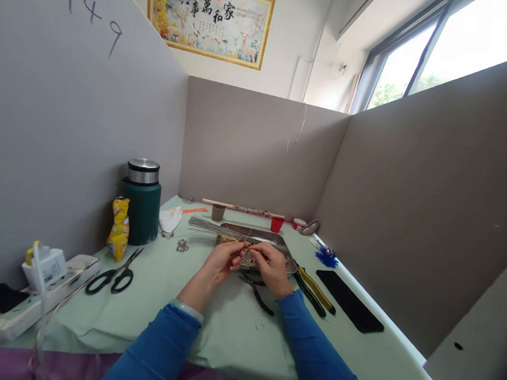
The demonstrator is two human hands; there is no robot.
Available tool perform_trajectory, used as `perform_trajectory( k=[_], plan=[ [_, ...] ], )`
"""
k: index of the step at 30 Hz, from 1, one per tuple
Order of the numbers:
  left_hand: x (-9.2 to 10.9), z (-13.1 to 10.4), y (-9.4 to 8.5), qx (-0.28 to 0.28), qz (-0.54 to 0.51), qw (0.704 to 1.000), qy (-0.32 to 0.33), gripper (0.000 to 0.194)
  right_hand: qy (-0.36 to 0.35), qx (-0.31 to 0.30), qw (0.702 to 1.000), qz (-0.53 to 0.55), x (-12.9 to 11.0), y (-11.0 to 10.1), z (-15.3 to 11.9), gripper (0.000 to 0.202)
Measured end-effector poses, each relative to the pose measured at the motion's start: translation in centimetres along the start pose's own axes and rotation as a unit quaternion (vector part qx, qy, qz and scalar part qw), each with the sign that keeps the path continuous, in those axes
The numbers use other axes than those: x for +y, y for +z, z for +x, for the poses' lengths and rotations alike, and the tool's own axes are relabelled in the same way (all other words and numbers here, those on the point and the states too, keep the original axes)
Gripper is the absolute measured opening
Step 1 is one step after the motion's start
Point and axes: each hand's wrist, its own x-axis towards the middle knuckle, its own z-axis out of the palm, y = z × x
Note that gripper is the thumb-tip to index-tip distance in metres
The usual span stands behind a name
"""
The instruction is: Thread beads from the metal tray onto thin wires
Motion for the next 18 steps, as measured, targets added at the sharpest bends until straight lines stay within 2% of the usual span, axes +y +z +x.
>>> perform_trajectory(
  k=[4,8,13,18],
  plan=[
    [0.19,-0.19,0.21,0.017,-0.001,1.0,-0.021,0.01,-0.001,0.0,1.0,-0.002,0.05,0.01,0.04,0.016],
    [0.2,-0.41,0.29,0.015,0.023,0.999,-0.017,0.01,0.035,0.011,0.999,0.004,0.13,0.06,0.0,0.018],
    [0.07,-0.52,0.49,0.023,0.077,0.997,0.019,0.017,0.102,0.024,0.994,0.024,-0.01,0.19,-0.12,0.022],
    [-0.17,-0.49,0.76,0.04,0.168,0.982,0.081,0.024,0.127,0.037,0.991,0.031,-0.1,0.07,0.15,0.024]
  ],
)
